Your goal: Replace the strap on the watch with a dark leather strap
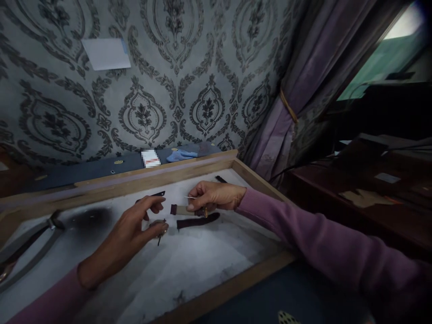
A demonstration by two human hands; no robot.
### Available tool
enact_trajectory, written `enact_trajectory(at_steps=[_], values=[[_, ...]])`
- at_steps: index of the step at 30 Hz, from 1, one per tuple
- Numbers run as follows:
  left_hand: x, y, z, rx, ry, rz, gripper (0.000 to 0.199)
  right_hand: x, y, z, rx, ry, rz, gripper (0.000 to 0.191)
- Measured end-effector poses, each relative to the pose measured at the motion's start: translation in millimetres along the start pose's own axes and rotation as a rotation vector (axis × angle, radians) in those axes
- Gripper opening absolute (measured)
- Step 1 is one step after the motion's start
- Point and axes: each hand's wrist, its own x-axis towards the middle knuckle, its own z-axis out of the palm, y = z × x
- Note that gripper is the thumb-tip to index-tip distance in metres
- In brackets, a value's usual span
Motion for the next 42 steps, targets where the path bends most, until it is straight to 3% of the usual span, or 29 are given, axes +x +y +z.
enact_trajectory(at_steps=[5,19,31,36,42], values=[[-6.8,5.7,7.4,-0.042,-0.039,0.064,0.035,-0.7,4.5,10.6,0.034,-0.082,0.001,0.036],[-10.5,4.5,12.6,0.06,-0.05,0.197,0.015,-2.9,7.7,19.7,-0.015,-0.088,0.02,0.042],[-10.5,8.6,12.2,0.033,-0.057,0.206,0.012,-3.2,8.7,19.1,-0.016,-0.07,0.019,0.043],[-11.4,4.6,13.0,0.006,-0.052,0.144,0.021,-5.2,7.3,20.3,-0.024,-0.075,-0.004,0.041],[-11.9,7.1,10.8,-0.014,-0.082,0.138,0.004,-4.6,8.0,19.5,-0.059,-0.077,-0.04,0.04]])
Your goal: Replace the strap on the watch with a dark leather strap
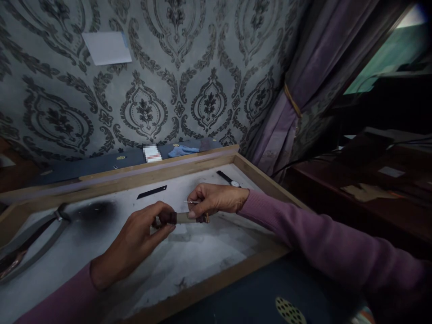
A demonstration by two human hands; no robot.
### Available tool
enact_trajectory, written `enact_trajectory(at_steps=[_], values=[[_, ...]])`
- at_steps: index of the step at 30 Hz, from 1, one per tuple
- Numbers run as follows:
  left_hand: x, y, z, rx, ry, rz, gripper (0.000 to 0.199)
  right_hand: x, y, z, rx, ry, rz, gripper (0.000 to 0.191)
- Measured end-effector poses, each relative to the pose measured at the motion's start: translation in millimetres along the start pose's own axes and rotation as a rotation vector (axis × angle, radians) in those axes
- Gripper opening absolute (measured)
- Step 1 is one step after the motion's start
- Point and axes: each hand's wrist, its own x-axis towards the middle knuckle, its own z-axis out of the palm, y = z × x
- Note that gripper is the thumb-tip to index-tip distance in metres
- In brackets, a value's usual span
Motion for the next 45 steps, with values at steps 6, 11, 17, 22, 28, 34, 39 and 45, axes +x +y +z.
enact_trajectory(at_steps=[6,11,17,22,28,34,39,45], values=[[-0.1,3.0,-1.5,-0.005,0.013,0.01,0.004,-2.9,-2.7,1.1,-0.009,0.008,-0.009,0.039],[-0.2,2.8,-2.0,-0.009,0.011,0.03,0.003,-3.4,-2.6,1.4,0.005,-0.005,-0.006,0.038],[-0.7,2.9,-2.2,-0.006,0.014,0.023,0.003,-3.0,-3.2,1.4,-0.007,-0.011,-0.016,0.037],[-2.3,1.9,0.3,-0.037,0.029,-0.021,0.007,-7.4,-8.4,5.0,-0.092,0.028,-0.077,0.038],[-3.1,-0.1,2.3,-0.115,0.082,-0.139,0.022,-14.4,-12.8,11.7,-0.201,0.087,-0.153,0.035],[-2.1,-0.7,1.4,-0.198,0.068,-0.186,0.022,-15.5,-11.7,13.6,-0.326,0.094,-0.188,0.02],[-2.6,0.5,1.6,-0.231,0.073,-0.193,0.022,-16.5,-11.1,13.7,-0.359,0.108,-0.191,0.018],[-0.6,2.0,2.3,-0.287,0.063,-0.178,0.015,-17.3,-11.4,14.8,-0.343,0.11,-0.176,0.018]])
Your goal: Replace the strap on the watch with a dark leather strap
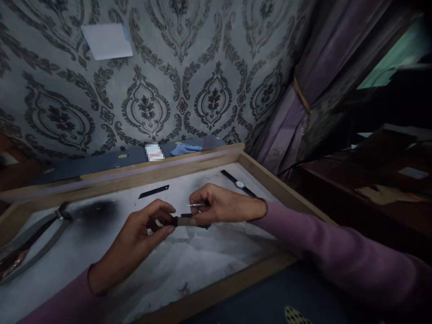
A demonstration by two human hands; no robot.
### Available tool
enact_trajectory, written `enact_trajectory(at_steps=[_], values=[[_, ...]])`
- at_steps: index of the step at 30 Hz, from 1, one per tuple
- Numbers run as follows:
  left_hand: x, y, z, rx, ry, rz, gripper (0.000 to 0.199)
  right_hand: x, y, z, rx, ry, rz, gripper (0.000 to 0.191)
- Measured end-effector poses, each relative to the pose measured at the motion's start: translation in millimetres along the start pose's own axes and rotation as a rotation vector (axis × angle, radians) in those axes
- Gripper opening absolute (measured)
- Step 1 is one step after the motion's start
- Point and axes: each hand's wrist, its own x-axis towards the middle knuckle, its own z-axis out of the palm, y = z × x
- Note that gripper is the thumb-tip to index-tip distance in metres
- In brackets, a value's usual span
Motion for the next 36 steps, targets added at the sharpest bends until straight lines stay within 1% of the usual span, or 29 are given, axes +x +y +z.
enact_trajectory(at_steps=[3,7,10,13,15,16,18,20,23,25,26,27,29,33,34,36], values=[[1.7,-1.1,0.1,-0.076,-0.019,-0.002,0.008,1.1,0.8,0.6,0.041,-0.01,0.026,0.019],[4.4,-7.5,-0.4,-0.195,-0.065,-0.066,0.011,3.1,3.8,1.5,0.073,-0.011,0.02,0.02],[5.6,-9.0,-0.2,-0.218,-0.086,-0.117,0.013,4.5,6.8,3.9,0.1,-0.018,0.009,0.02],[6.6,-5.4,-0.5,-0.223,-0.092,-0.136,0.014,5.5,8.0,5.6,0.137,-0.043,-0.006,0.024],[7.6,-3.0,-1.8,-0.242,-0.079,-0.153,0.016,5.7,7.7,3.0,0.148,-0.018,-0.035,0.03],[8.4,-2.5,-2.8,-0.257,-0.062,-0.165,0.017,5.5,7.7,0.1,0.134,0.02,-0.055,0.033],[10.1,-3.4,-5.3,-0.293,-0.018,-0.19,0.02,4.6,8.6,-8.7,0.057,0.14,-0.097,0.034],[11.6,-6.5,-8.3,-0.331,0.027,-0.214,0.022,3.1,10.6,-18.9,-0.083,0.244,-0.105,0.029],[12.9,-12.4,-12.9,-0.376,0.059,-0.257,0.022,0.3,13.4,-28.7,-0.41,0.283,-0.024,0.022],[12.8,-15.0,-15.6,-0.408,0.08,-0.288,0.022,-1.0,13.7,-28.9,-0.621,0.279,0.032,0.016],[12.6,-15.6,-16.7,-0.424,0.094,-0.307,0.022,-1.4,13.4,-27.5,-0.686,0.27,0.048,0.013],[12.4,-15.9,-17.5,-0.44,0.111,-0.326,0.023,-1.4,13.0,-25.5,-0.719,0.265,0.056,0.01],[12.3,-15.5,-18.2,-0.464,0.135,-0.358,0.024,-0.3,12.2,-21.3,-0.715,0.264,0.045,0.008],[13.0,-11.8,-16.4,-0.493,0.141,-0.384,0.027,4.4,12.8,-16.8,-0.586,0.302,0.002,0.021],[13.2,-10.2,-15.7,-0.498,0.143,-0.392,0.027,5.4,13.1,-15.9,-0.57,0.296,0.004,0.022],[13.5,-6.1,-14.6,-0.505,0.171,-0.411,0.028,6.2,13.3,-13.3,-0.605,0.246,0.033,0.016]])
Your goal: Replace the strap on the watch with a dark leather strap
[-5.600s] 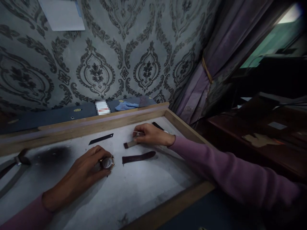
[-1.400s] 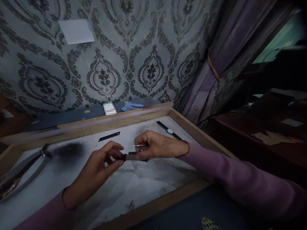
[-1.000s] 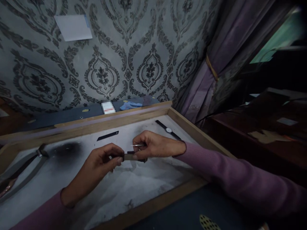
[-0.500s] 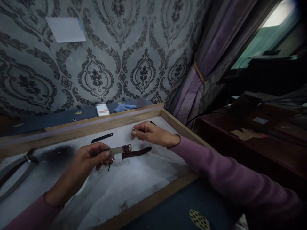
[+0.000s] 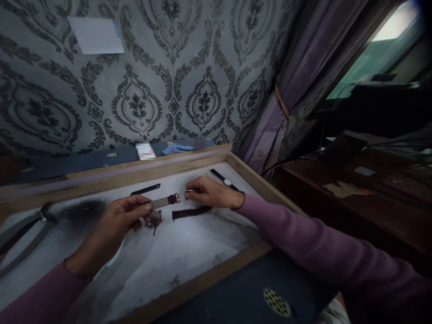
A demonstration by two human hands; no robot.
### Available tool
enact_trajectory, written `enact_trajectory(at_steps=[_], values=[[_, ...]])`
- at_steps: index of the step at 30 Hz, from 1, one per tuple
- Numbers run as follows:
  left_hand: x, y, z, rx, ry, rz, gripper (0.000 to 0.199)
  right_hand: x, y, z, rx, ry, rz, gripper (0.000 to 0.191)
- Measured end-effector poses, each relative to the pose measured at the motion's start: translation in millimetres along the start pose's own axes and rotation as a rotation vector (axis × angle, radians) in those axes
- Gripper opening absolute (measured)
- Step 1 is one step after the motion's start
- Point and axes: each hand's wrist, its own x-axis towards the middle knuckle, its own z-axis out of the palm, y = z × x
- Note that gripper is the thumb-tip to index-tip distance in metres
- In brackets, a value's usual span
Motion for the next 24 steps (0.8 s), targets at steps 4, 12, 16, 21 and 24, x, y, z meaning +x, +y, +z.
enact_trajectory(at_steps=[4,12,16,21,24], values=[[-3.1,6.2,3.0,-0.03,0.096,-0.009,0.03,-4.7,-6.7,5.3,-0.228,-0.121,0.011,0.017],[-2.8,9.2,-1.2,-0.077,0.091,0.005,0.033,-4.6,-4.3,11.3,-0.345,-0.109,-0.027,0.01],[-2.8,8.9,-3.9,-0.083,0.102,0.022,0.035,4.1,0.4,14.2,-0.345,-0.077,-0.016,0.011],[-0.7,7.1,-7.4,-0.1,0.113,0.033,0.036,25.7,-1.4,15.4,-0.358,-0.054,-0.025,0.014],[-0.2,5.6,-7.9,-0.096,0.112,0.025,0.036,40.4,-2.6,17.2,-0.349,-0.046,-0.039,0.016]])
